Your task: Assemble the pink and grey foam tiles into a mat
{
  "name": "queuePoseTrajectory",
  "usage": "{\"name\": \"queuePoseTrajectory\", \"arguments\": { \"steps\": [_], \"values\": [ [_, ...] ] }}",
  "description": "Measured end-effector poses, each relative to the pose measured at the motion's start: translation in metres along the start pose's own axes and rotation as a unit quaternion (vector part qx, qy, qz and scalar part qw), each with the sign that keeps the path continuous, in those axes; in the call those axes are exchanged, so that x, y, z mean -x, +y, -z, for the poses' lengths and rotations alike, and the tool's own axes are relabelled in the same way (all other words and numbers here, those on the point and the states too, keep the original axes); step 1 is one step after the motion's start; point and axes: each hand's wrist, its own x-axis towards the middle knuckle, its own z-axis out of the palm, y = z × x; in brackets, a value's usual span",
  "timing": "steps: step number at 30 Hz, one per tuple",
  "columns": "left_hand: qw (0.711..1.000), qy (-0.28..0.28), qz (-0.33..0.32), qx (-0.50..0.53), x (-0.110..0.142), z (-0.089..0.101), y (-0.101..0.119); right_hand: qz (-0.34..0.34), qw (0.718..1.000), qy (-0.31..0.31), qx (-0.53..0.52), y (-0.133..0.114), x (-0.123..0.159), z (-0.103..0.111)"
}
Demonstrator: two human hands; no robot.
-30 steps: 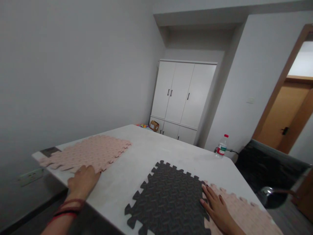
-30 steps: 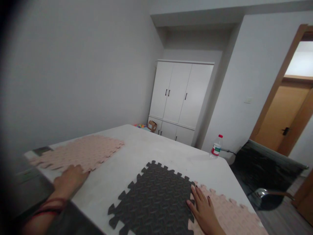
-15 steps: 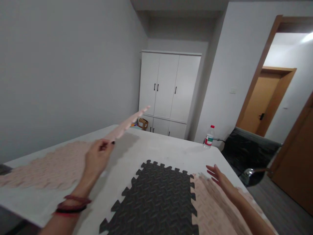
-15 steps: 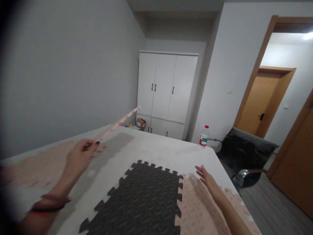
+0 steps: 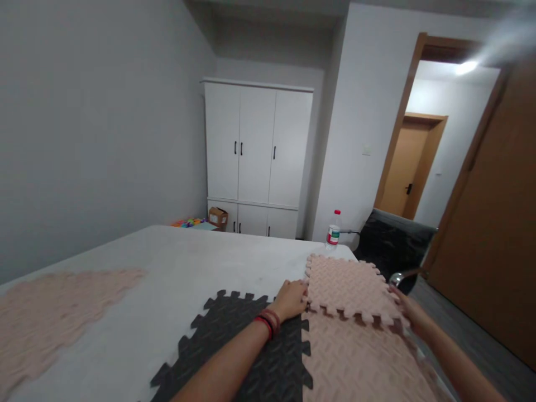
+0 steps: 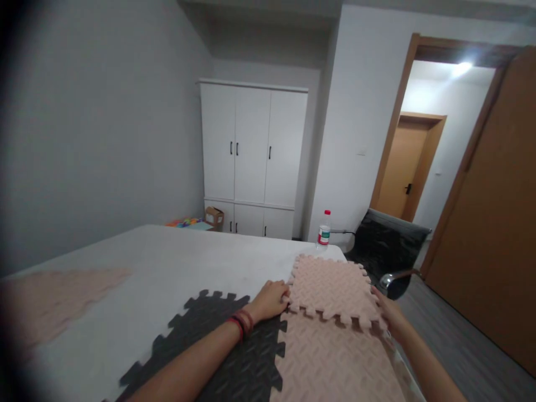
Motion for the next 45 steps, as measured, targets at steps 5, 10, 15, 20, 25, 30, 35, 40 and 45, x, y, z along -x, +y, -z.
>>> {"name": "queuePoseTrajectory", "arguments": {
  "steps": [5, 10, 15, 20, 25, 30, 35, 40, 45],
  "values": [
    [0.998, -0.022, 0.016, -0.050, -0.007, -0.022, -0.004, 0.083, 0.982, 0.057, 0.159, 0.030, -0.041, -0.012],
    [0.996, -0.025, 0.040, -0.081, -0.015, -0.028, 0.001, 0.130, 0.957, 0.060, 0.252, 0.034, -0.068, -0.020],
    [0.996, -0.022, 0.025, -0.085, -0.019, -0.028, 0.005, 0.179, 0.925, 0.036, 0.332, 0.040, -0.070, -0.021],
    [0.996, -0.033, 0.007, -0.081, -0.020, -0.024, 0.002, 0.200, 0.894, 0.036, 0.399, 0.038, -0.063, -0.024],
    [0.996, -0.054, -0.035, -0.065, -0.029, -0.024, 0.011, 0.218, 0.853, 0.037, 0.473, 0.032, -0.051, -0.030],
    [0.980, -0.133, -0.148, -0.009, -0.032, -0.034, 0.024, 0.240, 0.820, 0.045, 0.517, 0.014, -0.036, -0.046],
    [0.979, -0.139, -0.143, 0.033, -0.028, -0.046, 0.020, 0.283, 0.816, -0.011, 0.505, 0.001, -0.014, -0.090],
    [0.978, -0.153, -0.125, 0.072, -0.031, -0.051, 0.010, 0.205, 0.831, -0.089, 0.509, 0.010, 0.003, -0.118],
    [0.978, -0.143, -0.126, 0.092, -0.029, -0.050, 0.009, 0.199, 0.825, -0.108, 0.518, 0.011, 0.002, -0.116]
  ]
}}
